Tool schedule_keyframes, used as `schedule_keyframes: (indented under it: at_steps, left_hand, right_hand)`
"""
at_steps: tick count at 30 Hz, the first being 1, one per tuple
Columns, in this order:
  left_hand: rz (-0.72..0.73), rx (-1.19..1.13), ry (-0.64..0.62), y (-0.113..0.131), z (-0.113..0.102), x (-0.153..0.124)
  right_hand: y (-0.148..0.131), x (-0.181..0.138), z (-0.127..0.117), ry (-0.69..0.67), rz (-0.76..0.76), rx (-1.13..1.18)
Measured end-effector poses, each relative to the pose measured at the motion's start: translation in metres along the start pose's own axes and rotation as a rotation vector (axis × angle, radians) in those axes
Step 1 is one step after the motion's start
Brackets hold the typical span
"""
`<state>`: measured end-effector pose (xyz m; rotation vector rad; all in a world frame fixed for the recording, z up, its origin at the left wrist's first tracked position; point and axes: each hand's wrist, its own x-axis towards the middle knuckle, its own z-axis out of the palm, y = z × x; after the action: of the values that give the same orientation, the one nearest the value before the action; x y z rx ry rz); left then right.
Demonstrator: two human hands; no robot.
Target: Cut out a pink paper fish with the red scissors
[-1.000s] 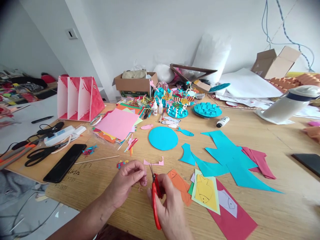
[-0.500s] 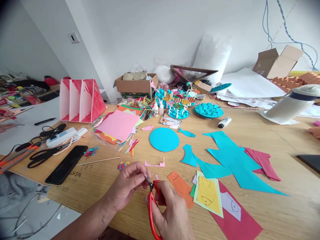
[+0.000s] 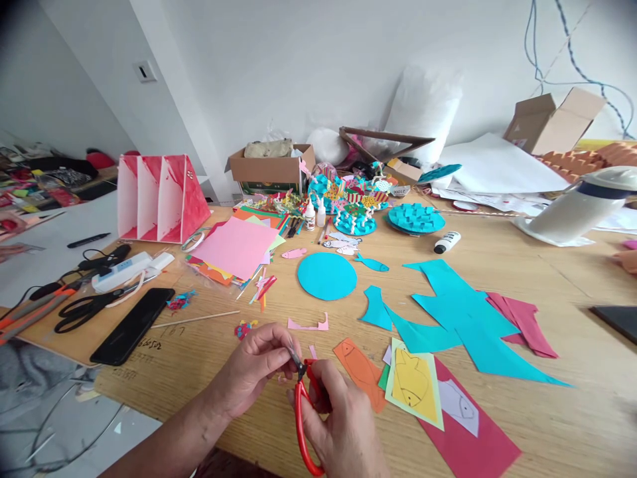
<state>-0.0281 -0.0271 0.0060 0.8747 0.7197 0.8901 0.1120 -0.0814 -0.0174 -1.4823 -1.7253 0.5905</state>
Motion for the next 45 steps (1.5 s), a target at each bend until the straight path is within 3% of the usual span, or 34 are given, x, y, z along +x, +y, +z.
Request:
schedule_keyframes:
  at_steps: [29, 45]
  left_hand:
    - [0.011, 0.099, 0.018, 0.004, -0.007, -0.002]
    - [0.003, 0.147, 0.042, 0.000, -0.011, -0.003]
  right_hand:
    - [0.011, -0.007, 0.004, -0.028, -0.020, -0.079]
    - [0.012, -0.003, 0.002, -0.046, -0.143, -0.165]
